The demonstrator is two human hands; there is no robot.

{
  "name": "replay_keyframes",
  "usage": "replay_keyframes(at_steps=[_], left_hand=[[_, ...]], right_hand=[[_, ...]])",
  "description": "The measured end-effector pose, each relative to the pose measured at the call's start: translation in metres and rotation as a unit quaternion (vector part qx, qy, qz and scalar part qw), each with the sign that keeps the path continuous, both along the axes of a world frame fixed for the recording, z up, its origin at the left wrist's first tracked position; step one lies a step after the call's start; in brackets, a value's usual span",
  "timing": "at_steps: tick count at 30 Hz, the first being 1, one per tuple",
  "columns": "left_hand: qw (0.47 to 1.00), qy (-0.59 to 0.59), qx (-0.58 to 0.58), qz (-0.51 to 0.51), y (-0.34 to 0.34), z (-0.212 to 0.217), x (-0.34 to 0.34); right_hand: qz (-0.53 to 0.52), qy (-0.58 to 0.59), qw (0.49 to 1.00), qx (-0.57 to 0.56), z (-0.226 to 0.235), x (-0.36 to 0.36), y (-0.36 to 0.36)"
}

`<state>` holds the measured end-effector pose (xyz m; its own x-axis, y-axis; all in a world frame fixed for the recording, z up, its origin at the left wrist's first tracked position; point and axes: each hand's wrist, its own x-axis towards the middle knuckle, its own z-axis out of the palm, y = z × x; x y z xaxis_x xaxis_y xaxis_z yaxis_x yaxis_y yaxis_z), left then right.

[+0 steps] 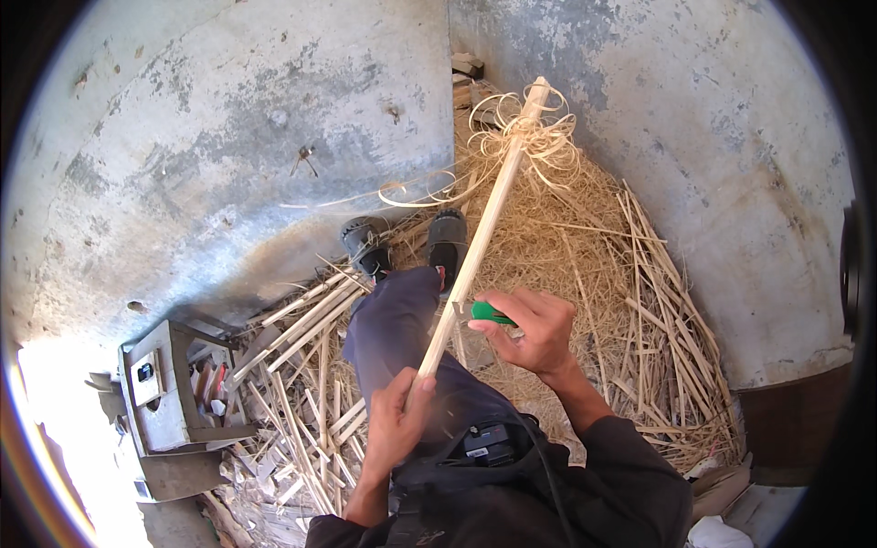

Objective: The person whittles a wooden stick by hand using a green-handled knife, creating thin curls of wood at the top end of the stick.

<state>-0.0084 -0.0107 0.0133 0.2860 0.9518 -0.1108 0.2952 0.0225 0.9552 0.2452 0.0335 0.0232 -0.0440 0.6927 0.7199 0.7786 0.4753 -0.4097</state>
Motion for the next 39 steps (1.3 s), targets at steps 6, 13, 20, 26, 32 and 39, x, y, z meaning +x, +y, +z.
replay_keyframes(at_steps=[6,13,20,26,32,39], left_hand=[[0.999,0.042,0.021,0.009,-0.003,0.004,-0.002],[0.998,0.059,0.015,0.006,-0.010,-0.005,-0.007],[0.997,0.046,-0.055,0.005,-0.020,-0.006,-0.010],[0.997,0.018,-0.082,0.006,-0.028,-0.016,-0.019],[0.991,-0.033,-0.123,0.036,-0.007,-0.002,-0.022],[0.976,-0.145,-0.164,-0.008,0.003,-0.003,-0.013]], right_hand=[[-0.002,-0.001,1.000,-0.001,-0.002,0.000,0.000],[-0.021,0.049,0.999,0.009,-0.007,0.004,0.008],[-0.088,0.060,0.994,-0.019,-0.016,0.024,0.018],[-0.125,0.112,0.980,-0.110,-0.008,0.058,0.041],[-0.018,0.178,0.978,-0.106,-0.017,0.024,0.024],[0.112,0.125,0.983,-0.079,-0.031,-0.003,0.007]])
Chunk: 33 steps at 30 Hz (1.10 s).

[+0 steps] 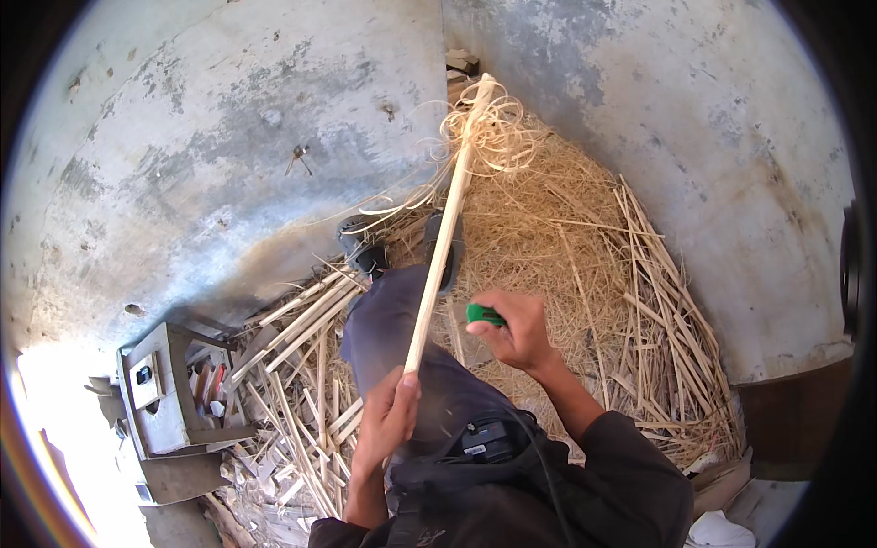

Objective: The person whittles a wooden stick by hand using a green-handled knife, creating thin curls of wood at the top end of the stick.

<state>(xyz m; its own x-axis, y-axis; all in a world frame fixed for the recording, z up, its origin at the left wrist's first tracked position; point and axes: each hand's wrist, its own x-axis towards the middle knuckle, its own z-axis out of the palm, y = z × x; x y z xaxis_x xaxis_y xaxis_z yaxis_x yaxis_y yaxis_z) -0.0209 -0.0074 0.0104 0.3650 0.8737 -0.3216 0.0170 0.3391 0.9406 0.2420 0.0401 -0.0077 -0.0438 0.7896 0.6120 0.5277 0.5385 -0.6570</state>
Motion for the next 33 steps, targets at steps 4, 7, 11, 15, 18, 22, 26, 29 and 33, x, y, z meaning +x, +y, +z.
replay_keyframes(at_steps=[4,7,11,15,18,22,26,29,33], left_hand=[[0.998,0.030,0.026,-0.044,0.006,0.003,0.006],[0.996,0.035,0.028,-0.072,0.008,0.006,0.009],[0.996,0.022,0.035,-0.078,0.008,0.002,0.010],[0.994,0.038,0.079,-0.066,0.008,0.000,0.014],[0.991,0.055,0.111,-0.041,0.007,-0.003,0.016],[0.980,0.134,0.144,-0.010,0.006,0.005,0.019],[0.967,0.178,0.180,-0.012,0.006,0.006,0.018],[0.965,0.191,0.181,-0.016,0.005,0.007,0.017],[0.961,0.198,0.191,-0.012,0.003,0.005,0.015]], right_hand=[[0.021,-0.018,1.000,0.002,0.003,-0.006,-0.003],[0.006,-0.040,0.999,0.011,0.003,-0.007,-0.005],[0.003,-0.054,0.998,0.022,0.006,-0.007,-0.006],[-0.033,-0.081,0.996,0.035,0.009,-0.009,-0.006],[-0.052,-0.099,0.993,0.047,0.009,-0.010,-0.004],[-0.070,-0.118,0.989,0.056,0.012,-0.009,-0.004],[-0.080,-0.118,0.988,0.058,0.014,-0.009,-0.004],[-0.088,-0.115,0.987,0.064,0.013,-0.007,-0.003],[-0.091,-0.124,0.986,0.057,0.015,-0.006,-0.003]])
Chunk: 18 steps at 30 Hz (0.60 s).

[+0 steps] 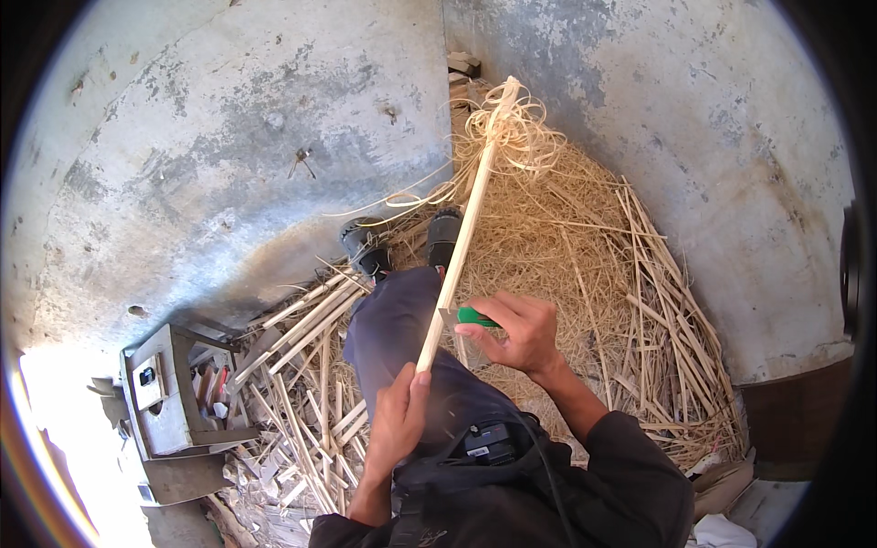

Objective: The person whittles a wooden stick by hand using a green-handled knife, creating thin curls of wood at the top end of the stick.

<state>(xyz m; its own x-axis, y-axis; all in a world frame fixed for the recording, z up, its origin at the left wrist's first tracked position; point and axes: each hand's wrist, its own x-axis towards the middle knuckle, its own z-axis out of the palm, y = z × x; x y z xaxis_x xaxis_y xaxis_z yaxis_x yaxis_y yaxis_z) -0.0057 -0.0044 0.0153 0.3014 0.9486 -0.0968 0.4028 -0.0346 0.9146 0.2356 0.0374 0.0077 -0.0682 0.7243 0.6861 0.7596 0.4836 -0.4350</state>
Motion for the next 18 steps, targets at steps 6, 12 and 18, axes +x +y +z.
replay_keyframes(at_steps=[6,12,18], left_hand=[[1.000,0.025,-0.001,-0.005,-0.007,-0.002,-0.002],[1.000,0.028,-0.009,-0.001,-0.012,-0.004,-0.004],[1.000,0.028,-0.007,-0.003,-0.014,-0.010,-0.009]], right_hand=[[-0.010,0.033,0.999,0.009,-0.002,0.006,0.008],[-0.015,0.020,0.999,-0.020,0.004,0.010,0.007],[-0.026,0.030,0.999,-0.021,-0.004,0.010,0.012]])
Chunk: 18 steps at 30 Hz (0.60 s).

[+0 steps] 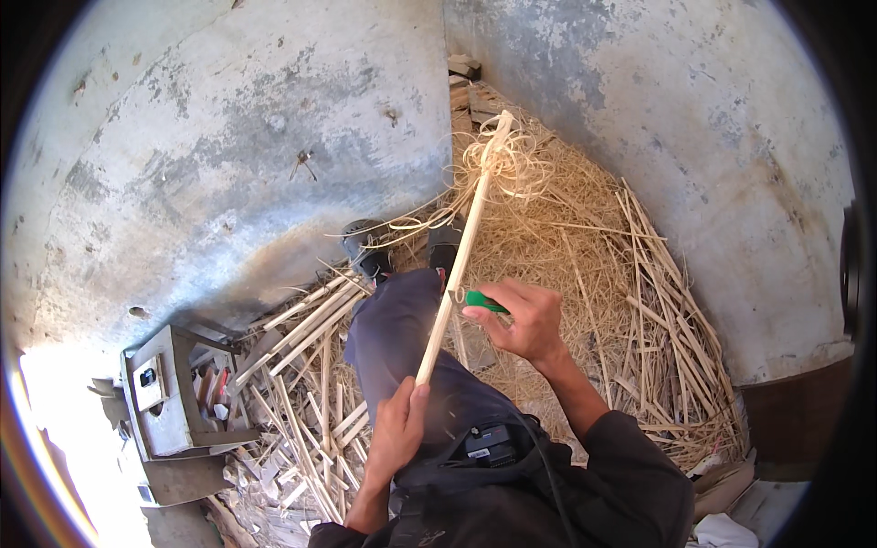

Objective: The person whittles a wooden stick by hand using a green-handled knife, creating thin curls of wood at the top end of the stick.

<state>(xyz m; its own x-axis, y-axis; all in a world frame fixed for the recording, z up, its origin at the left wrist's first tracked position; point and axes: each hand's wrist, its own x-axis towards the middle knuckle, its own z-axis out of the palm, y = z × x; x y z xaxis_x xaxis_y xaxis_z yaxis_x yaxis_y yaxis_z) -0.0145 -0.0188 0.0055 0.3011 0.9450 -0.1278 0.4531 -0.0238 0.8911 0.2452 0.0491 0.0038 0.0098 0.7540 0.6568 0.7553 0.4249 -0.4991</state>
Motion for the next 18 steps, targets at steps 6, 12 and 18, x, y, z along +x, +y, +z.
replay_keyframes(at_steps=[6,12,18], left_hand=[[1.000,0.000,-0.029,0.007,-0.009,-0.002,-0.003],[0.995,0.009,-0.096,-0.016,-0.028,-0.017,-0.015],[0.991,-0.055,-0.119,0.014,-0.014,-0.016,-0.013]], right_hand=[[-0.025,0.024,0.999,0.020,-0.007,0.009,0.012],[-0.110,0.071,0.987,-0.089,-0.013,0.060,0.041],[-0.065,0.198,0.975,-0.080,-0.023,0.038,0.032]])
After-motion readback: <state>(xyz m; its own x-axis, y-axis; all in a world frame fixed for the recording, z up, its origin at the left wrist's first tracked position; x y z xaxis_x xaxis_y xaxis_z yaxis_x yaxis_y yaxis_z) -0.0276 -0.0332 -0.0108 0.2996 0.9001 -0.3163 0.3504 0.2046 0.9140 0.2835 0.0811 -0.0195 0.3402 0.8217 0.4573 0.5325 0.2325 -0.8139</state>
